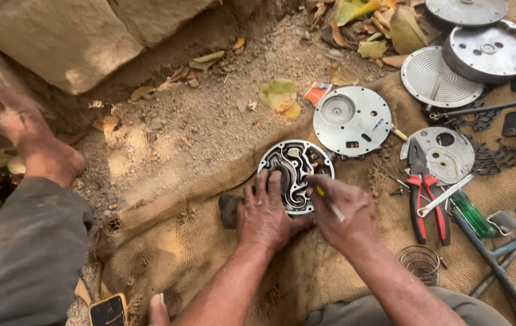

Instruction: The person cleans the internal channels of a disassembled mechanical housing using a screwdriver and a rag. They scrape residue from the grooves and wipe the surface repeatedly while sitting on the ground.

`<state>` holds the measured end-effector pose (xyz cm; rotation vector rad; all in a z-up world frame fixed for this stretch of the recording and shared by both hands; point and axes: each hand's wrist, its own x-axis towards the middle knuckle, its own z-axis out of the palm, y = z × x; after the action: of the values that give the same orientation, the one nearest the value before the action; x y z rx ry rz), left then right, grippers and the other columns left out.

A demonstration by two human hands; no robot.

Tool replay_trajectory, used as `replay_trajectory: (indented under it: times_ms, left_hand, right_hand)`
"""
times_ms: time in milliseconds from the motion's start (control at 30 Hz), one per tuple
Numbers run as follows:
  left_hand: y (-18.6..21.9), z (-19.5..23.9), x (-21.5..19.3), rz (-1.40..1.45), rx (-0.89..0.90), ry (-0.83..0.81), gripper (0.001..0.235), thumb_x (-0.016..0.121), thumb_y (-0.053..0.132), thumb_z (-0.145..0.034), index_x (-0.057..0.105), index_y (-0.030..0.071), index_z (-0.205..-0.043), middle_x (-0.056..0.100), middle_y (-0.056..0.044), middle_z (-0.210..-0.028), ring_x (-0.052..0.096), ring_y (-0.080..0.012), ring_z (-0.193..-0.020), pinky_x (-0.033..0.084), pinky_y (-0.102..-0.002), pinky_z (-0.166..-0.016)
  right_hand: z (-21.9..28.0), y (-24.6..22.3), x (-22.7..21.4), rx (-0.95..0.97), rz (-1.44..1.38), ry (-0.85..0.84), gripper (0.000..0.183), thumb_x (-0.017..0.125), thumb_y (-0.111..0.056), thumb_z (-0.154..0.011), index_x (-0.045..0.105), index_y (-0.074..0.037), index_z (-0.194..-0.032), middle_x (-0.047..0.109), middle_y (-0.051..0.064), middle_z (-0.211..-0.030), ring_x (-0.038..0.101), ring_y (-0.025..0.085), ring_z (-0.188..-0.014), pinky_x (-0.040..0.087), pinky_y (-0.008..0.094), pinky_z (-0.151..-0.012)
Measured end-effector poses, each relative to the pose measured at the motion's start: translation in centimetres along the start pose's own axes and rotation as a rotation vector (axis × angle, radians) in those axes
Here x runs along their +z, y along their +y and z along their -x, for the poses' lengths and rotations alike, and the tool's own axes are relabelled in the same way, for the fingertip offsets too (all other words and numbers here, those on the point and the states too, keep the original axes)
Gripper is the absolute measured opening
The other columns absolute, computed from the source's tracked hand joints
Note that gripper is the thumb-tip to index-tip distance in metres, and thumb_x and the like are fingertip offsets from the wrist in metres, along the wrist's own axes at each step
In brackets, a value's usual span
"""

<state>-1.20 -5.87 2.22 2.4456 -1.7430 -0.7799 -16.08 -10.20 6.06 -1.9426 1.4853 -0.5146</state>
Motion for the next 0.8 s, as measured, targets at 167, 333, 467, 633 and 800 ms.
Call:
replay_trajectory:
  times_ms: [167,333,467,633,800]
  left_hand:
    - [0.1,0.4,0.0,0.004,0.003,0.011,0.138,0.079,0.085,-0.058,0.014,0.014,-0.158,0.014,-0.013,-0.162,0.017,-0.0407,-0.147,0.027,-0.064,-0.115]
    - [0.0,0.5,-0.5,0.021,-0.016,0.023,0.137,0.077,0.084,-0.056,0.017,0.015,-0.158,0.017,-0.011,-0.164,0.019,-0.0402,-0.148,0.03,-0.063,-0.114]
    - [0.2,0.5,0.0,-0.005,0.011,0.037,0.138,0.075,0.087,-0.056,0.018,0.013,-0.157,0.018,-0.013,-0.162,0.021,-0.0383,-0.147,0.03,-0.061,-0.115]
    - [0.3,0.1,-0.8,-0.018,-0.01,-0.003,0.139,0.076,0.089,-0.057,0.015,0.013,-0.157,0.016,-0.014,-0.161,0.017,-0.0401,-0.147,0.026,-0.063,-0.116]
    - [0.4,0.8,-0.4,-0.024,-0.009,0.019,0.139,0.075,0.087,-0.053,0.017,0.013,-0.156,0.019,-0.012,-0.161,0.02,-0.0368,-0.149,0.028,-0.058,-0.119]
  right_hand:
    - [-1.2,0.1,0.2,-0.022,0.01,0.051,0.024,0.07,-0.027,-0.094,0.077,-0.018,-0.115,0.079,0.011,-0.096,0.077,0.024,-0.085,0.06,0.038,-0.076]
    - [-0.6,0.3,-0.3,-0.101,-0.109,0.12,0.024,0.072,-0.026,-0.091,0.077,-0.016,-0.113,0.08,0.01,-0.097,0.078,0.023,-0.086,0.06,0.036,-0.077]
    - [-1.3,0.6,0.2,-0.076,-0.113,0.141,0.021,0.071,-0.027,-0.092,0.078,-0.018,-0.11,0.081,0.008,-0.096,0.078,0.021,-0.083,0.061,0.035,-0.077]
    - [-2.2,0.7,0.5,0.088,-0.055,-0.002,0.023,0.068,-0.03,-0.093,0.076,-0.022,-0.114,0.08,0.005,-0.097,0.077,0.02,-0.079,0.061,0.036,-0.075]
    - [-1.9,1.9,0.5,-0.158,-0.145,0.117,0.02,0.068,-0.029,-0.097,0.077,-0.015,-0.108,0.081,0.008,-0.096,0.078,0.018,-0.083,0.063,0.035,-0.078]
